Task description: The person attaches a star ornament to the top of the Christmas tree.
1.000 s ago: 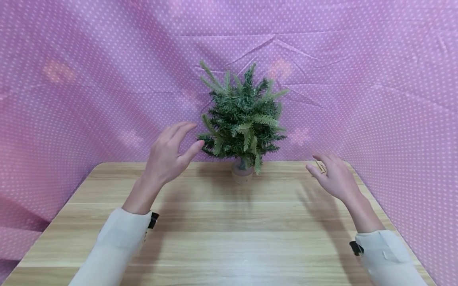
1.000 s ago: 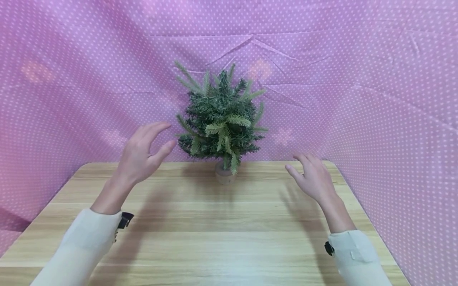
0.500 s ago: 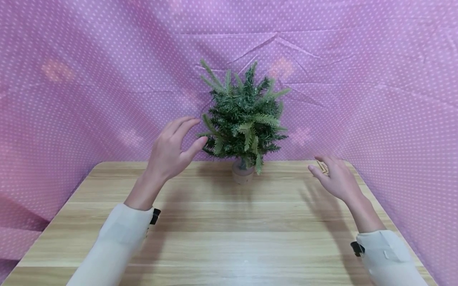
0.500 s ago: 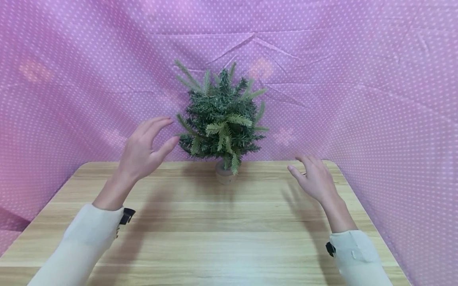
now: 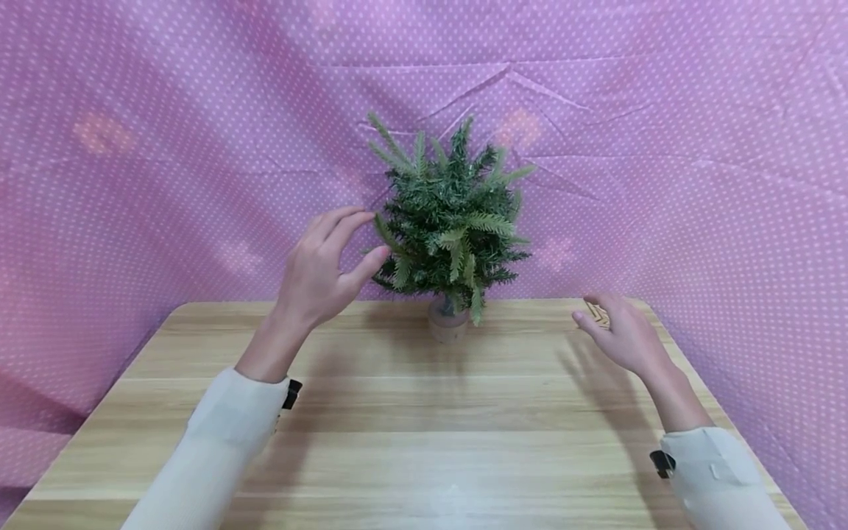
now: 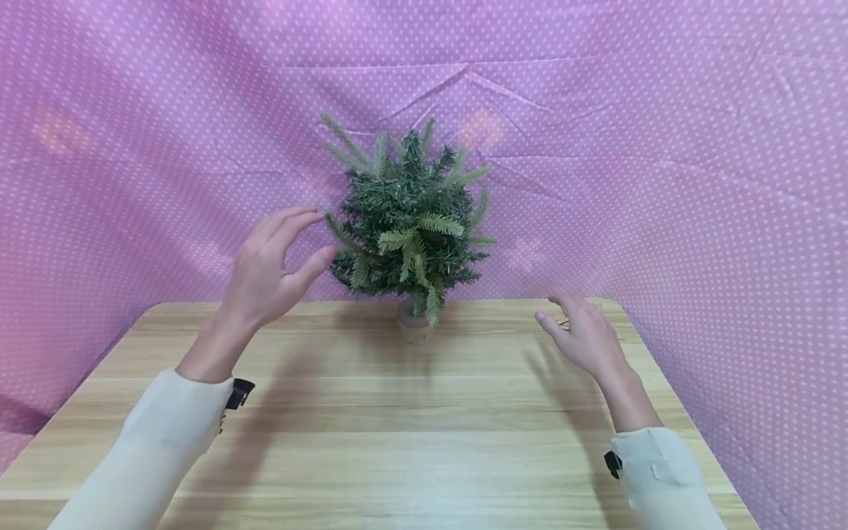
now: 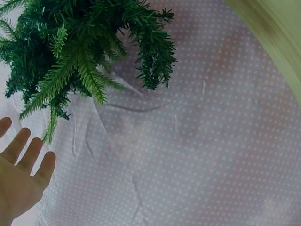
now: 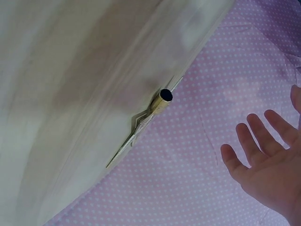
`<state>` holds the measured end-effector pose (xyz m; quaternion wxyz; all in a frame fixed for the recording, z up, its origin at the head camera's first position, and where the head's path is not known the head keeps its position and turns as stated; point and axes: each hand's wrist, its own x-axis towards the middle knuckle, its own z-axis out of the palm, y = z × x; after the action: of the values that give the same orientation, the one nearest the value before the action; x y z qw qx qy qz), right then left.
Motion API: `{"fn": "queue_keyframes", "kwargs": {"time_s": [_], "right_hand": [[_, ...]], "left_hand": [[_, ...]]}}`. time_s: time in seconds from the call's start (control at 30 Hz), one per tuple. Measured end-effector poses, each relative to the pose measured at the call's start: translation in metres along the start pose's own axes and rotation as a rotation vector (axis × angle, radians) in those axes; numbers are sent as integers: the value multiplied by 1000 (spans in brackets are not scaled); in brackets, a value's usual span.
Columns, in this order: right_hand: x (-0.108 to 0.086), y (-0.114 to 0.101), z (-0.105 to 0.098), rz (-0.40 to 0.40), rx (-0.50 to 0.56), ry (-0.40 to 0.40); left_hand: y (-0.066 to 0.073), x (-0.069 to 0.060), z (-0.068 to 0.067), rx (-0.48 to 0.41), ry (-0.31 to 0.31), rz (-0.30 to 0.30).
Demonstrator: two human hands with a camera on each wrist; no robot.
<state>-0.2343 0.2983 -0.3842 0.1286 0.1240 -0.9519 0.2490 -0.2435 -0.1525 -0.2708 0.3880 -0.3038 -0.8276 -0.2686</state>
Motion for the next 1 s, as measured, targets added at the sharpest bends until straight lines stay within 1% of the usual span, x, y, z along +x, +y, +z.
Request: {"fn": "queue_keyframes", "kwargs": {"time_s": [0.17, 0.43, 0.7, 1.0], "right_hand": [[-1, 2, 0, 8, 16, -21], [-1, 12, 2, -10, 10, -46], [-2, 18, 2, 20, 22, -91], [-3, 20, 0, 46, 40, -116]], "left_hand": [[4, 3, 3, 12, -2, -5], [8, 10, 7, -7, 12, 6], [10, 14, 10, -26, 8, 17], [12, 20, 14, -26, 15, 42]]}}
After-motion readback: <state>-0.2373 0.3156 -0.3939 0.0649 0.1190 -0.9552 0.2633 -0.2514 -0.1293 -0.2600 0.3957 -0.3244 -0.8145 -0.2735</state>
